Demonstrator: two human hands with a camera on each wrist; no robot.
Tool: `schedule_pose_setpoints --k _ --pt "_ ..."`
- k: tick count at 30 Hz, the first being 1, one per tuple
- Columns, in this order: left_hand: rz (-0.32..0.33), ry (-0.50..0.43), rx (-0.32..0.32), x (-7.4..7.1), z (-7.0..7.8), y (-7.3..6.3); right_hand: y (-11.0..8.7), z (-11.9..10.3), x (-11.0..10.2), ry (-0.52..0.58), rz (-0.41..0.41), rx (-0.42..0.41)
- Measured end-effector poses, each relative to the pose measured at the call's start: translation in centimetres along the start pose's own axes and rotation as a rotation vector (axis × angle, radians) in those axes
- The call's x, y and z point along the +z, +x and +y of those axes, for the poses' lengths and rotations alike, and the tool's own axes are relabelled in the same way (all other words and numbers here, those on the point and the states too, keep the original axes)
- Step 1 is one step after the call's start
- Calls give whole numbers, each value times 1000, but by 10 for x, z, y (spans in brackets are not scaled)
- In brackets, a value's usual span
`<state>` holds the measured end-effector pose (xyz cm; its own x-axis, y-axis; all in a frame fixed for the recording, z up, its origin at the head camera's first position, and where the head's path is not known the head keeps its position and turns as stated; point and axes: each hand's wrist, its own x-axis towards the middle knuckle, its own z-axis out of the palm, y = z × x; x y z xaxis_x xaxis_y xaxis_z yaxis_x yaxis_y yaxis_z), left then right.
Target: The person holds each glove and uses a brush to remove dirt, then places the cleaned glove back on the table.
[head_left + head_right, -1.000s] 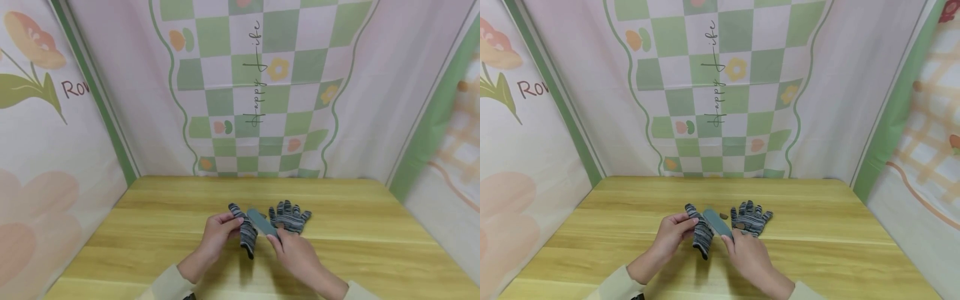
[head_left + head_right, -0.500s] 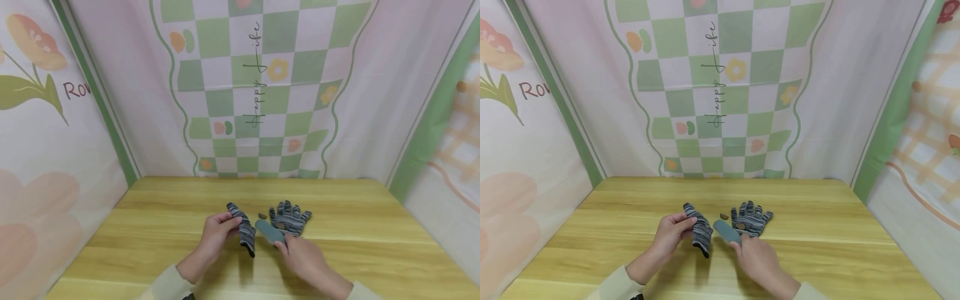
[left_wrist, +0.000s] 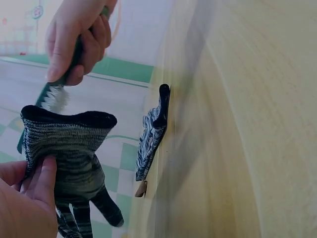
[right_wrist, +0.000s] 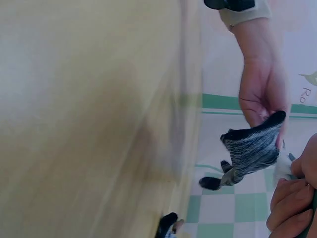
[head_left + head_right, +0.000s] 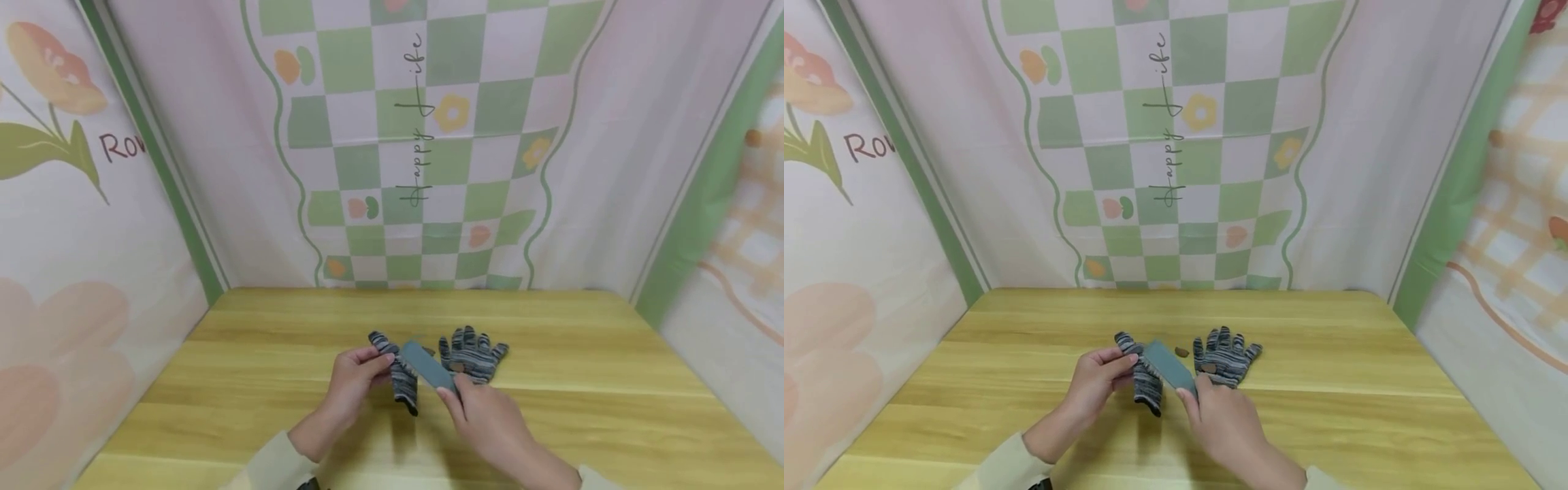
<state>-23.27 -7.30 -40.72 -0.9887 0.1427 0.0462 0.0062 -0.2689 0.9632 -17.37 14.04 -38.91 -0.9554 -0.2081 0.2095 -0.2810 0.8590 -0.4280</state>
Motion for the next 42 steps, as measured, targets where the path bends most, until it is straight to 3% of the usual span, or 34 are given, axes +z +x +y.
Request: schedule_pose_setpoints --k 15,29,42 --pt "36 -35 6 -2 2 0 0 5 10 -44 18 11" --pt "16 -36 -2 -3 3 -1 3 26 17 -117 20 40" --pt "2 -36 -12 -1 3 0 1 -2 -2 -41 68 -8"
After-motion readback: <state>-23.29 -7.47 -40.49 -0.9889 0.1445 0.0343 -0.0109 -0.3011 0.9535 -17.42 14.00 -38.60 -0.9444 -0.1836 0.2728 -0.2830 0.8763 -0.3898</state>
